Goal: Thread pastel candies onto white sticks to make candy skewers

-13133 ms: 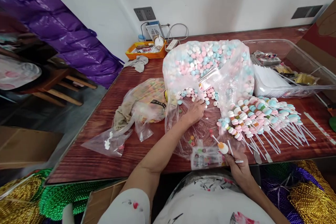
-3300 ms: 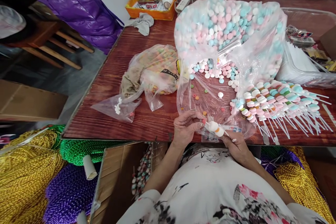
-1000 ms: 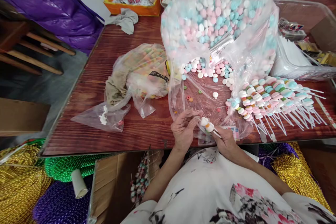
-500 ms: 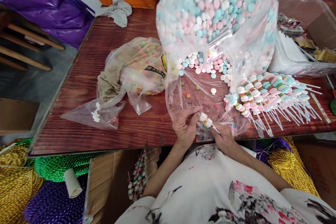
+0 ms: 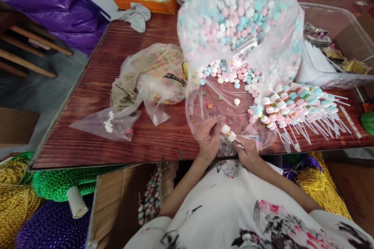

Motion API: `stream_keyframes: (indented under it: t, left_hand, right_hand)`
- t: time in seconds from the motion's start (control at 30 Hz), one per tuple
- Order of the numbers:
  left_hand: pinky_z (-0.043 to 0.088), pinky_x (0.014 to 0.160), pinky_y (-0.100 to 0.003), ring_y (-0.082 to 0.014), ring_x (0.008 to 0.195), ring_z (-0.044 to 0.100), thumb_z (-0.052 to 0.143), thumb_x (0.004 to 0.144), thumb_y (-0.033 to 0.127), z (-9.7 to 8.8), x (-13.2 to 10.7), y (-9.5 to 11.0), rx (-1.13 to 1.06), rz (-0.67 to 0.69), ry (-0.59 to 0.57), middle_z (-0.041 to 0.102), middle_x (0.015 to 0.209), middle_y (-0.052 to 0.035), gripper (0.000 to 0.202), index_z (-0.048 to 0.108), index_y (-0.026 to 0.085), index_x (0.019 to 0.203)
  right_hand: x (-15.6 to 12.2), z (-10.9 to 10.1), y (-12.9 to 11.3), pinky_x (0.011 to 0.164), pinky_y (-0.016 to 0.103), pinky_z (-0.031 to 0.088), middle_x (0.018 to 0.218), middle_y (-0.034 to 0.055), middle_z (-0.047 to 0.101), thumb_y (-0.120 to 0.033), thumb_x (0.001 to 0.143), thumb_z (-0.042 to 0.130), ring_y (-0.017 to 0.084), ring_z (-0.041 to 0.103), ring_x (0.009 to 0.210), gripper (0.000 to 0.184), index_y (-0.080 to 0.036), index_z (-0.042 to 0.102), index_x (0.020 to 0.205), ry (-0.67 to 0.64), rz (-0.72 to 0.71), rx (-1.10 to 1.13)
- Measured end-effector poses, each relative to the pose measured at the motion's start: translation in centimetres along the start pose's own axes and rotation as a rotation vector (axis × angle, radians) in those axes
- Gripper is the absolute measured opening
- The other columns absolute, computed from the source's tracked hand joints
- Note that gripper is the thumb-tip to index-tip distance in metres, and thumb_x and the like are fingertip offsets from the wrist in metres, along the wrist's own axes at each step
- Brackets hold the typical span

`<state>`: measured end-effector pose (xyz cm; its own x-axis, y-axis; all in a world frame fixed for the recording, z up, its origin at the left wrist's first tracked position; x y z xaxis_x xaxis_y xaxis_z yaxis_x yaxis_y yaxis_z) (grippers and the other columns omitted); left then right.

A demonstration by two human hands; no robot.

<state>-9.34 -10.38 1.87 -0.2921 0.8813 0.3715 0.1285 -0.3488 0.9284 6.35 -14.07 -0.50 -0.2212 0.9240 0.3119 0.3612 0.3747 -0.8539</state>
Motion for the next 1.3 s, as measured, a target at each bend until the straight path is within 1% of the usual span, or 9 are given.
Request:
stream_keyframes:
  t: [0.13, 0.3, 0.37, 0.47, 0.63, 0.77, 1.13, 1.23, 1.3]
  left_hand:
    - [0.058, 0.09, -0.039, -0.0184, 0.092, 0.072, 0.07, 0.085, 0.026, 0.3, -0.2, 0.2, -0.073, -0.067, 0.01, 0.076, 0.097, -0.004, 0.014, 0.077, 0.027, 0.097]
    - [0.059, 0.079, -0.032, -0.0164, 0.08, 0.074, 0.075, 0.081, 0.037, 0.8, -0.1, -1.8, -0.543, -0.401, 0.043, 0.076, 0.093, -0.0025, 0.029, 0.071, 0.025, 0.108]
    - [0.059, 0.071, -0.027, -0.0153, 0.074, 0.073, 0.08, 0.075, 0.035, 1.7, -0.1, -2.4, -0.665, -0.527, 0.001, 0.076, 0.092, -0.0022, 0.036, 0.07, 0.024, 0.108]
    - [0.059, 0.07, -0.028, -0.0172, 0.077, 0.073, 0.077, 0.077, 0.037, 2.9, -0.5, -2.6, -0.683, -0.624, -0.082, 0.077, 0.092, -0.006, 0.028, 0.071, 0.018, 0.097]
    - [0.059, 0.081, -0.034, -0.0189, 0.083, 0.073, 0.071, 0.083, 0.041, 3.4, -1.4, -2.2, -0.64, -0.572, -0.054, 0.077, 0.082, -0.0044, 0.023, 0.068, 0.02, 0.09]
    - [0.059, 0.079, -0.035, -0.0181, 0.082, 0.072, 0.072, 0.083, 0.041, 3.9, -2.0, -2.3, -0.643, -0.567, -0.069, 0.076, 0.085, -0.0038, 0.022, 0.067, 0.021, 0.091]
    - [0.052, 0.088, -0.032, -0.0178, 0.095, 0.068, 0.064, 0.089, 0.039, 5.8, -5.3, -3.4, -0.544, -0.567, -0.276, 0.074, 0.104, -0.0066, 0.021, 0.07, 0.02, 0.097]
    - [0.053, 0.089, -0.034, -0.0193, 0.096, 0.069, 0.065, 0.088, 0.04, 6.1, -5.0, -3.5, -0.566, -0.615, -0.295, 0.074, 0.103, -0.0072, 0.023, 0.069, 0.019, 0.097]
    - [0.054, 0.086, -0.034, -0.0196, 0.092, 0.07, 0.066, 0.087, 0.041, 5.5, -3.6, -3.3, -0.598, -0.63, -0.251, 0.076, 0.096, -0.0067, 0.024, 0.069, 0.019, 0.096]
  right_hand:
    - [0.0, 0.1, 0.1, 0.066, 0.026, 0.05, 0.075, 0.0018, 0.067, -0.016, 0.093, 0.045, 0.015, 0.061, 0.065, 0.027, -0.02, 0.069, 0.103, -0.005, -0.009, 0.001]
    - [-0.1, -0.1, 1.0, 0.056, 0.024, 0.043, 0.064, -0.0009, 0.058, -0.019, 0.094, 0.045, 0.012, 0.049, 0.054, 0.024, -0.02, 0.066, 0.082, 0.027, 0.056, 0.042]
    - [-0.1, 0.0, 1.1, 0.057, 0.025, 0.043, 0.064, -0.0011, 0.057, -0.02, 0.094, 0.045, 0.012, 0.048, 0.054, 0.022, -0.02, 0.065, 0.084, 0.009, 0.068, 0.051]
    - [-0.2, 0.3, 1.1, 0.058, 0.025, 0.043, 0.067, -0.001, 0.058, -0.019, 0.094, 0.044, 0.012, 0.048, 0.056, 0.023, -0.019, 0.067, 0.092, -0.009, 0.078, 0.055]
    - [0.1, 0.1, 0.5, 0.057, 0.024, 0.042, 0.065, -0.0013, 0.056, -0.018, 0.094, 0.045, 0.012, 0.048, 0.055, 0.022, -0.018, 0.067, 0.093, 0.024, 0.04, 0.044]
    - [0.3, -0.3, 0.3, 0.056, 0.024, 0.042, 0.062, -0.0019, 0.053, -0.016, 0.094, 0.045, 0.011, 0.047, 0.054, 0.021, -0.018, 0.065, 0.088, 0.055, 0.036, 0.059]
    - [0.0, -0.7, 0.3, 0.054, 0.023, 0.039, 0.06, -0.0029, 0.05, -0.013, 0.091, 0.044, 0.01, 0.042, 0.052, 0.022, -0.019, 0.056, 0.073, 0.085, 0.015, 0.08]
    - [-0.2, -0.7, 1.0, 0.053, 0.023, 0.037, 0.057, -0.004, 0.046, -0.019, 0.094, 0.046, 0.01, 0.04, 0.051, 0.024, -0.019, 0.055, 0.071, 0.097, 0.08, 0.093]
    - [-0.3, -0.5, 1.5, 0.052, 0.024, 0.035, 0.057, -0.0049, 0.043, -0.023, 0.095, 0.046, 0.01, 0.038, 0.051, 0.025, -0.019, 0.054, 0.071, 0.084, 0.13, 0.111]
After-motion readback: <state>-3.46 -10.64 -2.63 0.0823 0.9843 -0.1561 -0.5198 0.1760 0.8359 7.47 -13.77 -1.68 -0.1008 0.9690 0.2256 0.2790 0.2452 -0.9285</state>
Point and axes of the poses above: each hand's wrist, its own x-axis towards the middle knuckle, its own z-axis out of the palm, y = z × x, the point moved 9 cm from there along x, towards the middle knuckle
